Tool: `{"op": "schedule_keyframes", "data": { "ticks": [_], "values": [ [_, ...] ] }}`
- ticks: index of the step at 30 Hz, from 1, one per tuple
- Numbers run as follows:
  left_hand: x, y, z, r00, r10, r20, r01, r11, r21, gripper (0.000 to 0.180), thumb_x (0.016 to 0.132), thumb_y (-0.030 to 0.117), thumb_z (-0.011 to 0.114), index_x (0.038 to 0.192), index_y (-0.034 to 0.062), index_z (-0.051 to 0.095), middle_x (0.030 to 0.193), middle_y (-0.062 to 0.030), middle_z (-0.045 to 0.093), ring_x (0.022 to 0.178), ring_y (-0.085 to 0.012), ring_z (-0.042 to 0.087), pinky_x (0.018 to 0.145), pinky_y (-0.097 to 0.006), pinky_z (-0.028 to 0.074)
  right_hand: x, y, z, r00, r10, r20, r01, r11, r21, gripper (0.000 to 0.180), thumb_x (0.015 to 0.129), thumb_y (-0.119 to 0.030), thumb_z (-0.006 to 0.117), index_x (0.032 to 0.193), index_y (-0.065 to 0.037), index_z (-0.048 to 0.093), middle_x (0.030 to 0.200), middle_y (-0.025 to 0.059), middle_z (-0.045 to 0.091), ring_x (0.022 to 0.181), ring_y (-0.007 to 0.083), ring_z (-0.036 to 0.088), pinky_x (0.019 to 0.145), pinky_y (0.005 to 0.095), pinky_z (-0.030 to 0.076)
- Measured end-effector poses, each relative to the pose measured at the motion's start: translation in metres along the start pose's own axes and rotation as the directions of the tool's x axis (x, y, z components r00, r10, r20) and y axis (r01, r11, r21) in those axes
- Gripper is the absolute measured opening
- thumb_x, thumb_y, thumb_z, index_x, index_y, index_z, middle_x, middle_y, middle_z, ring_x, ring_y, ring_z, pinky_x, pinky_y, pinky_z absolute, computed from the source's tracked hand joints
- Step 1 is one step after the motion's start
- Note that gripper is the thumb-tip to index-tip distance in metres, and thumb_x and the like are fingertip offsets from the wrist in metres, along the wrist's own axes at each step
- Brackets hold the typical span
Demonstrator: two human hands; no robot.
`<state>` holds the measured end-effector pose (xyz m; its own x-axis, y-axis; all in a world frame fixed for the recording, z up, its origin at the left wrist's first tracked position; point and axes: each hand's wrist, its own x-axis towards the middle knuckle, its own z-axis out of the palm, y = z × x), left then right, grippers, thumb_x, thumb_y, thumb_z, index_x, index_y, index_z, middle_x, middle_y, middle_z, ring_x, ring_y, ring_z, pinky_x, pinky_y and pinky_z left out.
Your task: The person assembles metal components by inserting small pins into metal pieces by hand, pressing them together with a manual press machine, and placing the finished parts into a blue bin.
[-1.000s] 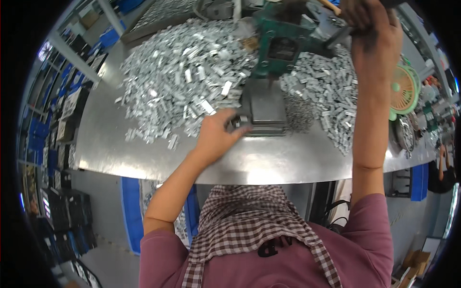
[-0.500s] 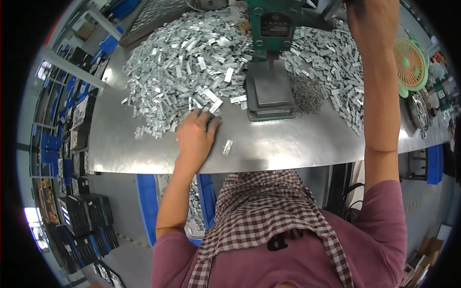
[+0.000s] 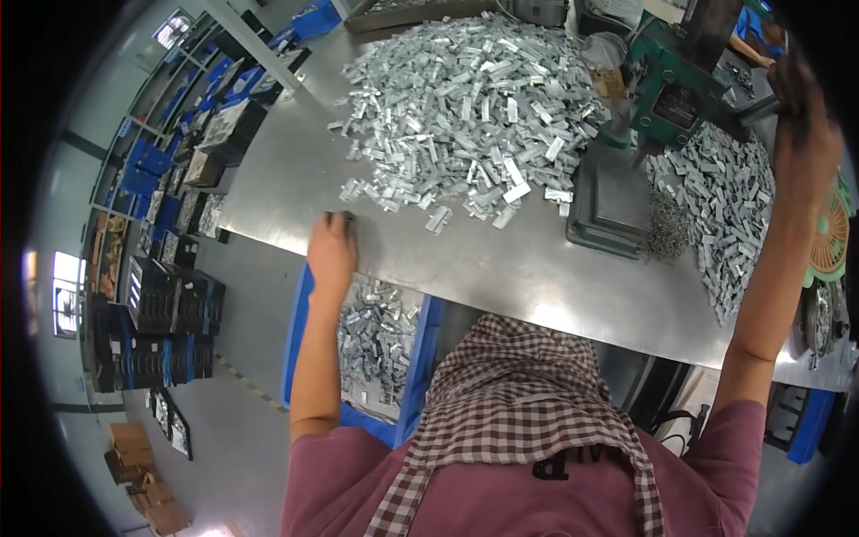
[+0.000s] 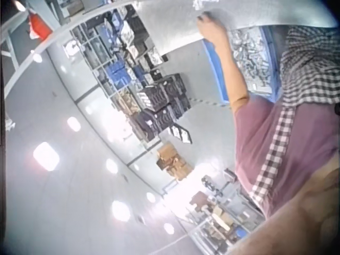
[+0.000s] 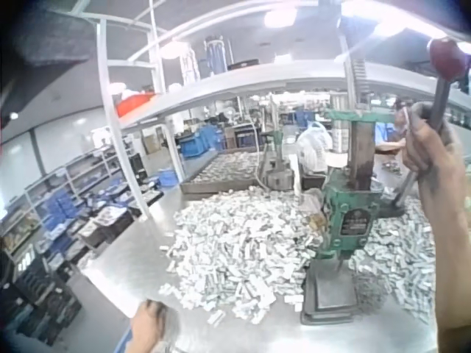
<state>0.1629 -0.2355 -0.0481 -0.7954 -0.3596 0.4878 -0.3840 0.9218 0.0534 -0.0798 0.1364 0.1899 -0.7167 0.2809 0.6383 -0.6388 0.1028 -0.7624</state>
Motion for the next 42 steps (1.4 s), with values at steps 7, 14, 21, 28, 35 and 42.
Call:
{"op": "schedule_keyframes", "data": {
  "ticks": [7,14,21,28,35,42],
  "values": [
    [0.058,-0.01,0.024,0.994,-0.085,0.062,0.083,0.996,0.042,0.022,0.081,0.015,0.051,0.098,0.0035,0.06,0.099,-0.0167,0.057,0.095,-0.035,0.052,0.081,-0.042,0.041,0.012,0.027,-0.055,0.897,-0.232,0.377,0.118,0.946,0.302,0.034,0.085,-0.013,0.054,0.114,0.004,0.047,0.105,0.0104,0.055,0.091,0.015,0.05,0.087,0.0289,0.036],
    [0.069,0.024,0.034,0.993,0.021,0.116,0.024,0.929,-0.369,0.015,0.078,0.01,0.056,0.089,-0.0005,0.055,0.088,-0.0187,0.058,0.081,-0.036,0.055,0.071,-0.041,0.042,-0.017,0.149,-0.136,0.864,0.112,0.491,0.24,0.767,-0.596,0.033,0.08,-0.027,0.058,0.102,-0.003,0.057,0.092,0.0163,0.06,0.085,0.0269,0.057,0.076,0.034,0.043],
    [0.072,0.04,0.049,0.998,0.059,0.008,-0.055,0.971,-0.233,0.021,0.08,0.011,0.056,0.097,-0.0022,0.053,0.089,-0.02,0.058,0.081,-0.0349,0.056,0.071,-0.04,0.044,-0.069,0.186,-0.123,0.663,0.2,0.721,0.571,0.488,-0.66,0.02,0.076,-0.015,0.057,0.093,-0.007,0.057,0.087,0.011,0.052,0.088,0.0298,0.053,0.074,0.0414,0.043],
    [0.07,0.006,0.042,0.962,-0.103,0.251,0.215,0.854,-0.473,0.036,0.069,0.015,0.066,0.1,-0.0018,0.059,0.087,-0.0169,0.064,0.072,-0.0246,0.063,0.066,-0.034,0.048,-0.059,0.208,-0.119,0.549,0.236,0.802,0.694,0.406,-0.594,0.017,0.069,-0.011,0.058,0.085,-0.007,0.057,0.086,0.0119,0.052,0.087,0.0302,0.053,0.072,0.0407,0.043],
    [0.065,0.037,0.019,0.957,0.009,0.288,0.058,0.972,-0.226,0.028,0.069,0.012,0.062,0.095,0.0012,0.062,0.093,-0.019,0.06,0.081,-0.034,0.059,0.071,-0.039,0.047,-0.079,0.159,-0.139,0.753,0.015,0.658,0.483,0.666,-0.568,0.022,0.074,-0.005,0.06,0.095,-0.003,0.055,0.092,0.0152,0.053,0.083,0.0321,0.053,0.071,0.0375,0.042],
    [0.073,0.052,0.003,0.973,0.061,0.222,-0.071,0.997,0.036,0.029,0.068,0.01,0.06,0.096,0.0014,0.06,0.096,-0.0182,0.059,0.079,-0.0348,0.059,0.067,-0.04,0.048,-0.167,0.115,-0.188,0.469,0.124,0.875,0.606,0.675,-0.421,0.025,0.068,0.003,0.056,0.093,-0.003,0.056,0.091,0.0117,0.055,0.084,0.0289,0.053,0.071,0.0358,0.044]
  ]
}}
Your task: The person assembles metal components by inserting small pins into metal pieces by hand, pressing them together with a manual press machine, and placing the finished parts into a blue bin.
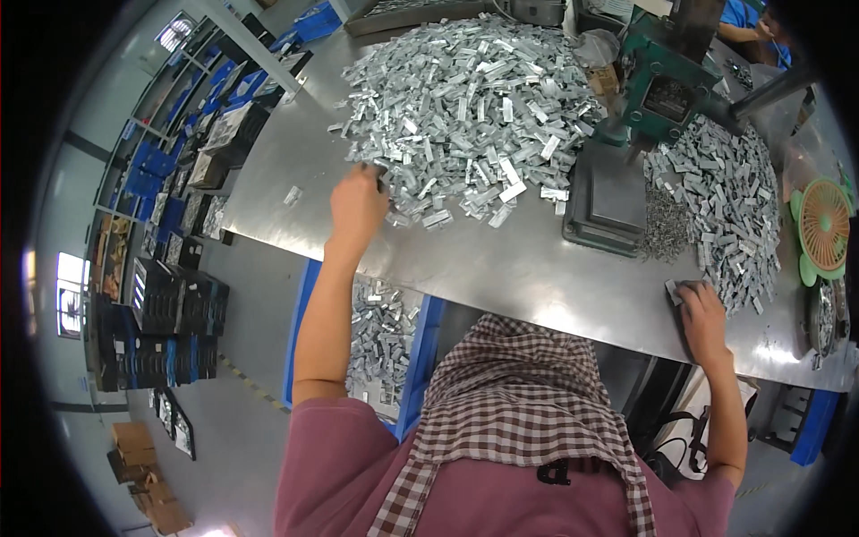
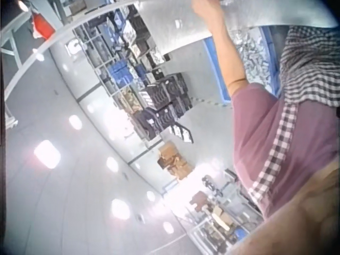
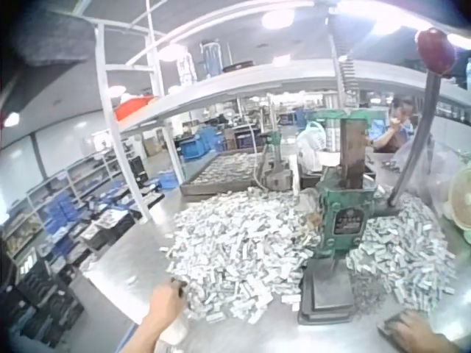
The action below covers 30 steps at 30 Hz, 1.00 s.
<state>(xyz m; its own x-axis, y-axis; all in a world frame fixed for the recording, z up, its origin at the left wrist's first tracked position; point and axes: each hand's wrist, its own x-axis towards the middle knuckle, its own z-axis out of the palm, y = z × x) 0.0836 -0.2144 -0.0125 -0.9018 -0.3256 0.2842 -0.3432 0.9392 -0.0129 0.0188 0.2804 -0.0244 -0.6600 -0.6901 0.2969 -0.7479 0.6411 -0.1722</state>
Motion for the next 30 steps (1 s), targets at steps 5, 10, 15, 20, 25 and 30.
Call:
{"op": "schedule_keyframes", "data": {
  "ticks": [5,10,15,20,25,30],
  "values": [
    [0.011,0.046,-0.02,0.977,-0.11,0.18,0.209,0.374,-0.904,0.035,0.072,0.005,0.053,0.106,-0.0029,0.057,0.088,-0.0118,0.062,0.067,-0.0185,0.058,0.062,-0.03,0.047,-0.004,0.002,-0.023,0.985,-0.141,0.098,0.148,0.986,-0.071,0.038,0.064,0.002,0.052,0.1,-0.006,0.058,0.096,0.0096,0.056,0.086,0.0273,0.054,0.073,0.036,0.044],
    [-0.022,0.137,-0.01,0.789,0.383,0.48,0.599,-0.305,-0.741,0.04,0.071,0.005,0.052,0.109,-0.006,0.049,0.078,-0.0102,0.057,0.064,-0.0171,0.054,0.059,-0.028,0.046,0.015,-0.012,-0.015,0.987,0.064,0.146,-0.064,0.998,-0.003,0.034,0.073,-0.016,0.063,0.104,-0.007,0.053,0.089,0.0104,0.054,0.087,0.0285,0.05,0.076,0.038,0.04],
    [-0.032,0.191,-0.008,0.677,0.603,0.423,0.656,-0.233,-0.718,0.033,0.073,0.005,0.054,0.104,-0.0039,0.049,0.085,-0.0136,0.06,0.069,-0.0186,0.058,0.056,-0.027,0.046,0.03,-0.019,-0.011,0.983,0.115,0.142,-0.145,0.963,0.225,0.029,0.073,-0.013,0.061,0.1,-0.006,0.054,0.088,0.01,0.056,0.085,0.027,0.054,0.075,0.035,0.043],
    [-0.047,0.224,-0.009,0.776,0.481,0.408,0.538,-0.166,-0.827,0.028,0.082,0.0,0.052,0.11,-0.0026,0.049,0.089,-0.0086,0.061,0.072,-0.0101,0.056,0.059,-0.02,0.044,0.064,-0.056,-0.02,0.969,0.228,0.09,-0.208,0.569,0.796,0.026,0.073,-0.005,0.064,0.098,-0.003,0.057,0.087,0.0079,0.058,0.077,0.0162,0.057,0.072,0.0273,0.045],
    [-0.052,0.23,-0.026,0.878,0.383,0.285,0.351,-0.112,-0.93,0.031,0.084,-0.001,0.051,0.114,-0.0026,0.051,0.091,-0.0066,0.061,0.077,-0.0082,0.056,0.067,-0.022,0.048,0.076,-0.067,0.005,0.976,0.203,-0.081,-0.091,0.715,0.693,0.025,0.073,-0.005,0.063,0.097,-0.003,0.056,0.087,0.0083,0.058,0.074,0.0176,0.057,0.067,0.0275,0.047],
    [-0.06,0.217,-0.024,0.879,0.418,0.231,0.255,-0.002,-0.967,0.029,0.084,0.001,0.052,0.112,-0.0038,0.053,0.094,-0.0086,0.061,0.077,-0.0095,0.057,0.068,-0.023,0.049,0.075,-0.075,0.012,0.964,0.185,-0.19,-0.045,0.822,0.568,0.022,0.073,-0.006,0.063,0.093,-0.004,0.055,0.084,0.0079,0.057,0.073,0.0216,0.059,0.065,0.0294,0.047]
  ]
}}
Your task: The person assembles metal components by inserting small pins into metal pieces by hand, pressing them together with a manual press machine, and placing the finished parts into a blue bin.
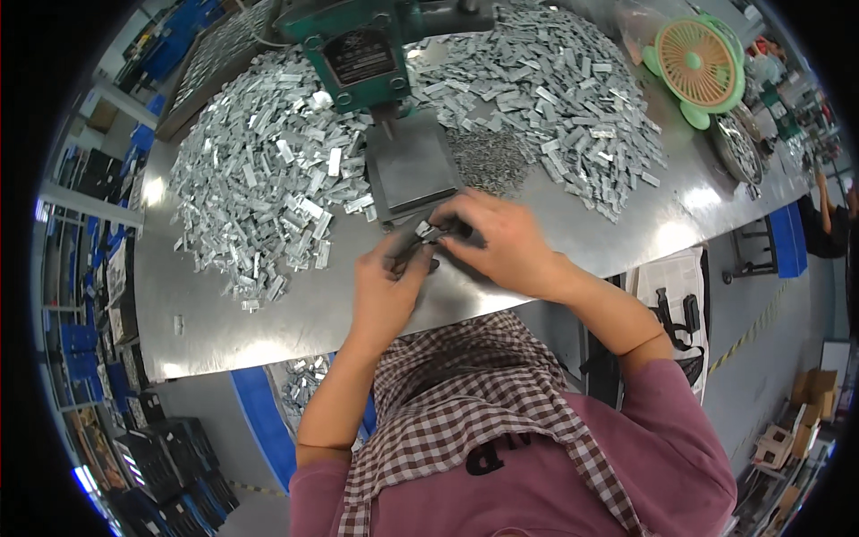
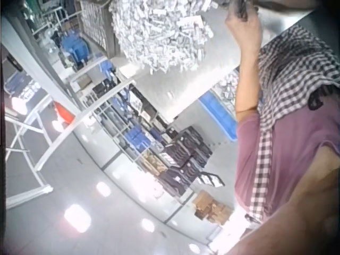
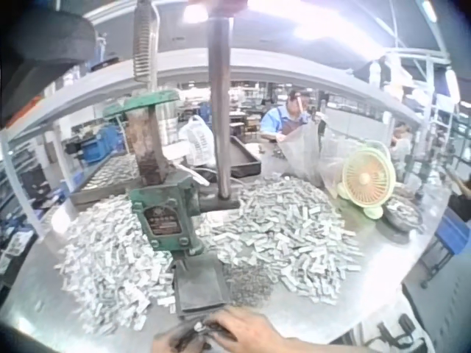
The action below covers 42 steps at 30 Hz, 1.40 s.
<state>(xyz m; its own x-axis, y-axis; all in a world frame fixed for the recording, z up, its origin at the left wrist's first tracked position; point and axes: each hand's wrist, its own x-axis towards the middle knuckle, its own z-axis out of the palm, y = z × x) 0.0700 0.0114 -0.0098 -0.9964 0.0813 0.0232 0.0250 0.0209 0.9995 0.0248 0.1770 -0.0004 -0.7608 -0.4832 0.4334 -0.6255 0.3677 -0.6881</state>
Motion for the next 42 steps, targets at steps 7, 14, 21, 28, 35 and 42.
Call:
{"op": "schedule_keyframes", "data": {
  "ticks": [7,14,21,28,35,42],
  "values": [
    [0.0,-0.001,-0.001,0.998,-0.066,0.008,0.066,0.997,-0.04,0.034,0.083,-0.001,0.051,0.117,-0.0018,0.051,0.094,-0.0103,0.061,0.076,-0.0102,0.058,0.066,-0.023,0.049,-0.009,-0.001,0.006,0.996,-0.087,-0.03,0.084,0.992,-0.089,0.021,0.073,-0.008,0.064,0.091,-0.005,0.055,0.084,0.0084,0.058,0.073,0.025,0.059,0.063,0.0315,0.047],
    [-0.003,-0.002,0.008,0.998,0.064,-0.022,-0.061,0.992,0.114,0.035,0.081,0.001,0.054,0.115,-0.0021,0.052,0.089,-0.0121,0.063,0.07,-0.0113,0.059,0.063,-0.023,0.047,-0.013,-0.004,0.003,0.997,-0.033,-0.066,0.029,0.998,-0.061,0.023,0.072,-0.008,0.065,0.092,-0.006,0.054,0.084,0.0083,0.056,0.073,0.0248,0.058,0.064,0.0318,0.047],
    [0.005,0.004,0.004,0.998,0.003,-0.064,0.01,0.98,0.201,0.015,0.08,0.007,0.059,0.091,-0.003,0.062,0.077,-0.0089,0.065,0.068,-0.0104,0.059,0.06,-0.025,0.047,-0.015,0.009,-0.004,1.0,0.003,-0.008,-0.003,0.997,-0.071,0.028,0.071,-0.01,0.065,0.096,-0.008,0.053,0.09,0.01,0.05,0.081,0.0281,0.055,0.068,0.0358,0.046],
    [0.03,0.033,-0.009,0.986,0.147,-0.073,-0.12,0.95,0.29,0.013,0.077,0.005,0.061,0.088,-0.0002,0.063,0.085,-0.009,0.065,0.075,-0.0103,0.06,0.067,-0.024,0.046,-0.024,0.086,-0.083,0.994,0.094,-0.063,-0.113,0.798,-0.592,0.017,0.072,-0.015,0.065,0.088,-0.011,0.06,0.089,0.0094,0.05,0.086,0.0274,0.05,0.073,0.0364,0.041],
    [0.068,0.016,-0.022,0.929,0.368,0.037,-0.309,0.717,0.624,0.02,0.073,0.011,0.065,0.088,-0.0019,0.061,0.09,-0.016,0.059,0.079,-0.0316,0.058,0.069,-0.033,0.044,-0.015,0.1,-0.073,0.983,-0.069,0.17,0.176,0.612,-0.771,0.015,0.071,-0.016,0.063,0.084,-0.01,0.061,0.093,0.0096,0.05,0.092,0.0264,0.047,0.079,0.0375,0.038],
    [0.069,0.01,-0.018,0.894,0.444,0.056,-0.359,0.638,0.681,0.021,0.07,0.012,0.067,0.083,-0.0028,0.061,0.088,-0.0166,0.06,0.077,-0.0317,0.058,0.065,-0.033,0.045,-0.001,0.077,-0.069,0.996,-0.066,0.054,0.086,0.777,-0.623,0.02,0.072,-0.017,0.059,0.084,-0.002,0.052,0.086,0.0122,0.049,0.086,0.0283,0.047,0.074,0.0368,0.038]
  ]
}}
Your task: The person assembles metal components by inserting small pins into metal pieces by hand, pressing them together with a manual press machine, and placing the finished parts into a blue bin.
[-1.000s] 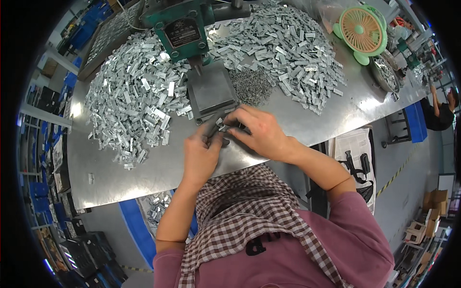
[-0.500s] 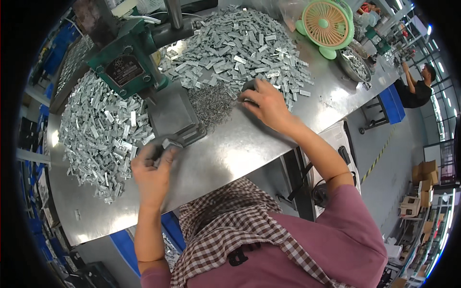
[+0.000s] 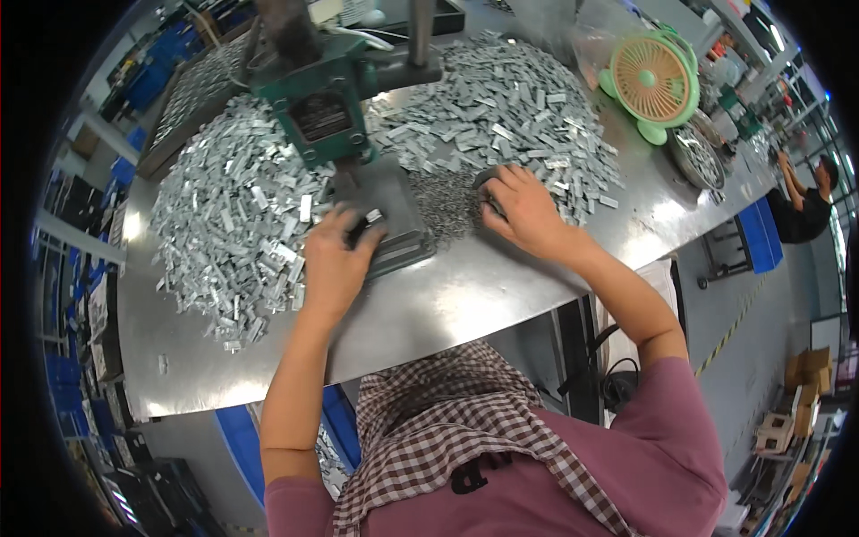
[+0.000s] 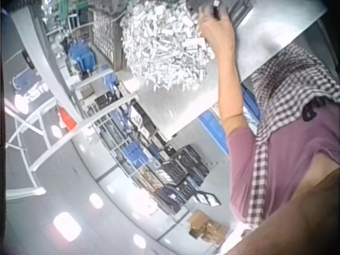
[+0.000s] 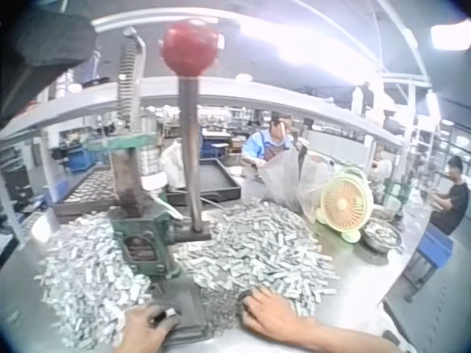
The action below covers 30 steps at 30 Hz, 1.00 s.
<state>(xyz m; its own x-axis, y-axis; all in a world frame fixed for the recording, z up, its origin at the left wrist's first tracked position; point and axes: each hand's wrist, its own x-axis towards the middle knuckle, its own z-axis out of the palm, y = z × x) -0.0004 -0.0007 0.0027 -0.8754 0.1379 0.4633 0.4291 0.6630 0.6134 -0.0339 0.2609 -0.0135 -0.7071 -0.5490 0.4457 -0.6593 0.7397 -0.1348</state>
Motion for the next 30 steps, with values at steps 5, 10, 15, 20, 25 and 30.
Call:
{"op": "schedule_keyframes", "data": {
  "ticks": [5,10,15,20,25,30],
  "values": [
    [-0.002,-0.005,-0.001,1.0,-0.004,-0.028,0.006,0.997,0.072,0.022,0.069,0.011,0.068,0.087,-0.0009,0.063,0.083,-0.0129,0.061,0.067,-0.0243,0.058,0.061,-0.03,0.045,0.049,-0.064,-0.007,0.996,0.016,-0.09,0.037,0.835,0.549,0.019,0.079,-0.017,0.053,0.087,0.001,0.051,0.085,0.017,0.049,0.081,0.0334,0.049,0.071,0.0405,0.041],
    [-0.002,-0.003,0.002,1.0,-0.031,0.002,0.031,0.999,0.01,0.026,0.068,0.017,0.068,0.087,-0.0011,0.063,0.089,-0.0181,0.06,0.081,-0.0339,0.057,0.071,-0.039,0.045,0.067,-0.073,0.006,0.997,0.046,0.057,-0.071,0.768,0.636,0.023,0.08,-0.018,0.053,0.09,0.002,0.051,0.086,0.0184,0.052,0.08,0.0345,0.052,0.07,0.0395,0.042],
    [-0.001,-0.003,-0.002,1.0,-0.003,0.007,0.003,1.0,0.02,0.023,0.069,0.01,0.067,0.088,-0.0017,0.063,0.086,-0.0135,0.062,0.07,-0.027,0.059,0.062,-0.032,0.046,0.07,-0.071,0.01,0.997,0.033,0.074,-0.073,0.751,0.656,0.021,0.08,-0.017,0.052,0.089,0.002,0.051,0.086,0.0179,0.052,0.079,0.0341,0.052,0.069,0.0391,0.041],
    [0.001,-0.001,-0.005,0.999,-0.023,0.044,0.023,1.0,-0.003,0.024,0.069,0.01,0.068,0.088,-0.0021,0.063,0.085,-0.0129,0.061,0.069,-0.0264,0.059,0.062,-0.032,0.046,0.074,-0.067,0.006,0.997,-0.025,0.077,-0.027,0.797,0.604,0.02,0.08,-0.016,0.053,0.089,0.002,0.051,0.086,0.0177,0.051,0.078,0.034,0.052,0.069,0.0391,0.041],
    [0.002,-0.001,-0.006,0.996,-0.071,0.058,0.074,0.996,-0.052,0.021,0.068,0.014,0.067,0.084,0.0008,0.063,0.085,-0.013,0.06,0.075,-0.0308,0.057,0.066,-0.037,0.045,0.081,-0.07,-0.005,0.983,-0.115,0.146,0.034,0.884,0.467,0.019,0.079,-0.013,0.054,0.092,-0.001,0.05,0.089,0.0166,0.049,0.08,0.0331,0.052,0.068,0.0382,0.043],
    [0.007,-0.001,-0.007,0.987,-0.13,0.095,0.138,0.987,-0.081,0.021,0.069,0.014,0.066,0.084,0.0004,0.063,0.083,-0.0151,0.06,0.075,-0.031,0.057,0.066,-0.037,0.045,0.08,-0.071,-0.003,0.959,-0.271,0.09,0.251,0.95,0.186,0.021,0.076,-0.013,0.058,0.093,-0.002,0.05,0.091,0.0153,0.051,0.083,0.0323,0.053,0.069,0.0377,0.044]
  ]
}}
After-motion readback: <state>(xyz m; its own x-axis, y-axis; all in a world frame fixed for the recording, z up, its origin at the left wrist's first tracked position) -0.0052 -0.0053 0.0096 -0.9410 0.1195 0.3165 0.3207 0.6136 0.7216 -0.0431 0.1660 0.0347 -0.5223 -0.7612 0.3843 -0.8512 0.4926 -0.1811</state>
